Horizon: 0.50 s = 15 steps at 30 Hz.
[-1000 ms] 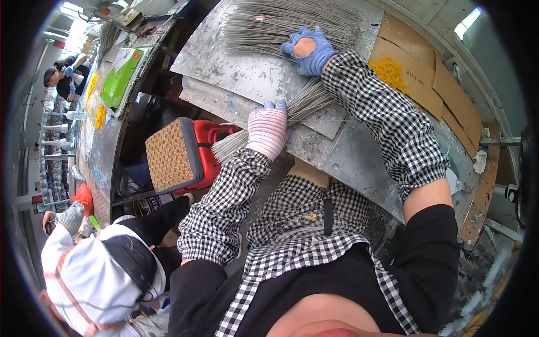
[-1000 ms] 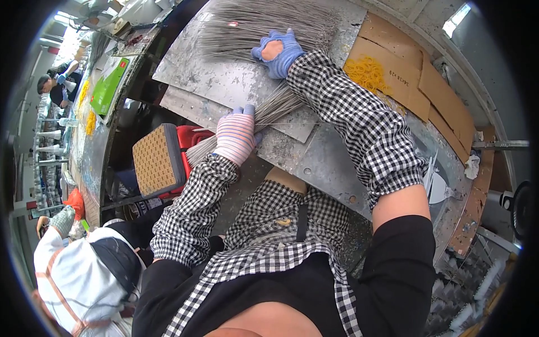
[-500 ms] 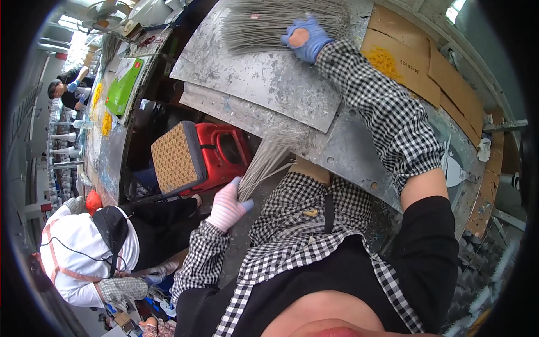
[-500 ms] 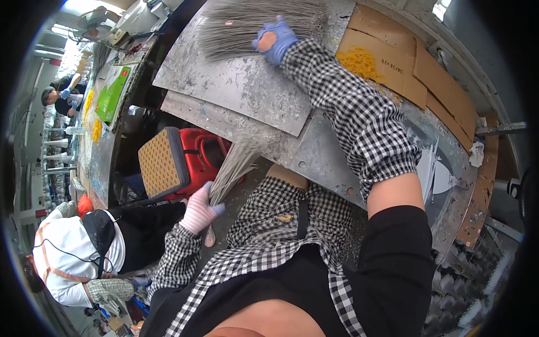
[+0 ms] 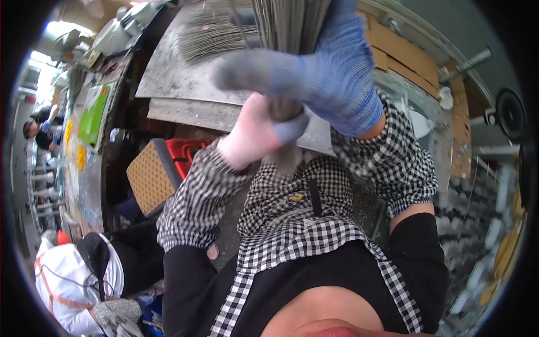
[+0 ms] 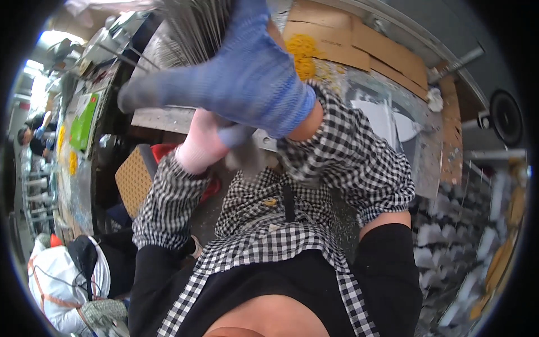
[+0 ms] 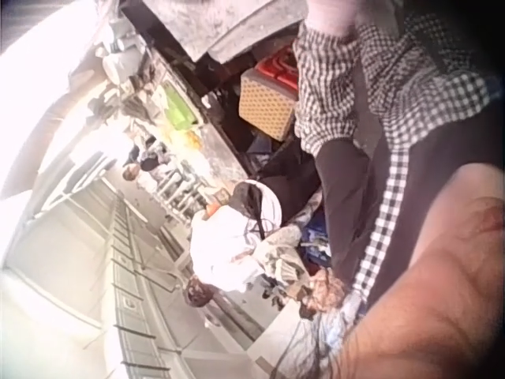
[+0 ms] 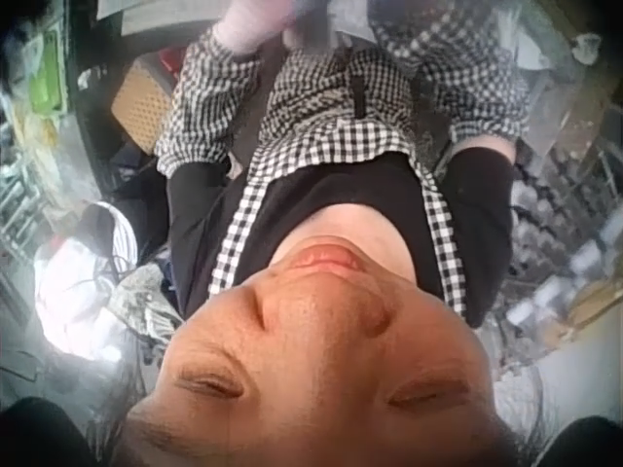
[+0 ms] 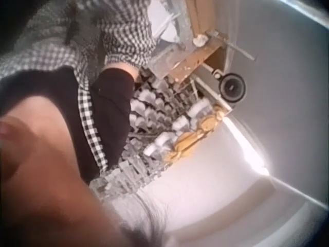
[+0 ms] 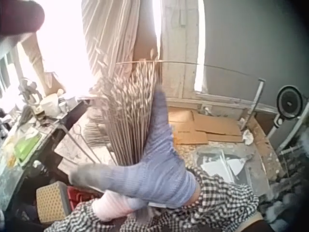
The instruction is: Dipping a bundle of brush bristles into white paint and securing them with a rubber band.
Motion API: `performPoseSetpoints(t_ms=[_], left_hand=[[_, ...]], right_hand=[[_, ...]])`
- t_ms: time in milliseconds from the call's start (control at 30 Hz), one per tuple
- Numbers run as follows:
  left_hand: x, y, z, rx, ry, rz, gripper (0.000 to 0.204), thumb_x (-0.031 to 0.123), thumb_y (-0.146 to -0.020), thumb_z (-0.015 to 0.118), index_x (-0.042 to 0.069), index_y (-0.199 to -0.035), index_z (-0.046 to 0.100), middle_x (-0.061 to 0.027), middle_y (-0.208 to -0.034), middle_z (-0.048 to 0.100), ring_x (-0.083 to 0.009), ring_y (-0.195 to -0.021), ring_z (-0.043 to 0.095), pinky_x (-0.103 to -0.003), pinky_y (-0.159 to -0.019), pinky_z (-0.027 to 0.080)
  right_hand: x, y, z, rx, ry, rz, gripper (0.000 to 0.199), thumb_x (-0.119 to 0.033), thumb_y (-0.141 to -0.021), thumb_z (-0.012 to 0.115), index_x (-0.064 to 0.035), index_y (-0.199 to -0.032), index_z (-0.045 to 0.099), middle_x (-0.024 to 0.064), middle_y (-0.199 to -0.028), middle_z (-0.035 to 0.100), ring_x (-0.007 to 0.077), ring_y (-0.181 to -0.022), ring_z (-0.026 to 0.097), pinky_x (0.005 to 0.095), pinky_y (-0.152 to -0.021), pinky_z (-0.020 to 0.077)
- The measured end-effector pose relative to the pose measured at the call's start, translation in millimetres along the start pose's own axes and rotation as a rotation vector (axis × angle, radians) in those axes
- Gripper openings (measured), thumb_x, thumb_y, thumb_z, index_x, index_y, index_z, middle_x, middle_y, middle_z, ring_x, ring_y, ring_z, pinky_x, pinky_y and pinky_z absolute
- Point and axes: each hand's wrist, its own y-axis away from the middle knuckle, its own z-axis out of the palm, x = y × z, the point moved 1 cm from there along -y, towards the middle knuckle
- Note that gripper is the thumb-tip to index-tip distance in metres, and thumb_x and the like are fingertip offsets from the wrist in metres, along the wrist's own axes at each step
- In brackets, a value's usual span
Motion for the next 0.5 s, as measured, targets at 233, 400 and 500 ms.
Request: performPoseSetpoints(t_ms=[233,400,500], left_hand=[[-18.1,-79.5,67.7,-0.082,0.446,0.161,0.064,0.005,-0.083,0.077,0.001,-0.138,0.046,-0.0149,-0.129,0.062,-0.0208,-0.118,0.061,-0.035,-0.1,0.052],[-37.1,-101.0,76.7,-0.198,1.326,-0.18,0.079,0.016,-0.079,0.081,0.002,-0.144,0.038,-0.0146,-0.129,0.062,-0.0193,-0.117,0.062,-0.032,-0.101,0.053],[-46.1,-101.5,70.9,-0.05,-0.039,0.271,0.065,0.011,-0.077,0.078,0.001,-0.133,0.045,-0.0093,-0.113,0.069,-0.0186,-0.099,0.068,-0.033,-0.09,0.056]], right_hand=[[44.7,35.3,-29.5,0.617,0.113,-0.099,0.1,-0.035,-0.069,0.088,-0.0017,-0.147,0.035,0.0169,-0.132,0.056,0.0263,-0.123,0.056,0.0433,-0.102,0.0494],[53.1,54.4,-70.3,0.258,-0.035,-0.126,0.08,-0.014,-0.074,0.085,-0.0056,-0.142,0.044,0.0087,-0.116,0.067,0.0177,-0.107,0.066,0.0347,-0.093,0.055],[19.8,37.3,-95.3,0.216,0.194,-0.221,0.089,-0.021,-0.076,0.086,-0.0077,-0.149,0.037,0.0084,-0.117,0.066,0.0189,-0.105,0.067,0.0349,-0.091,0.0568]])
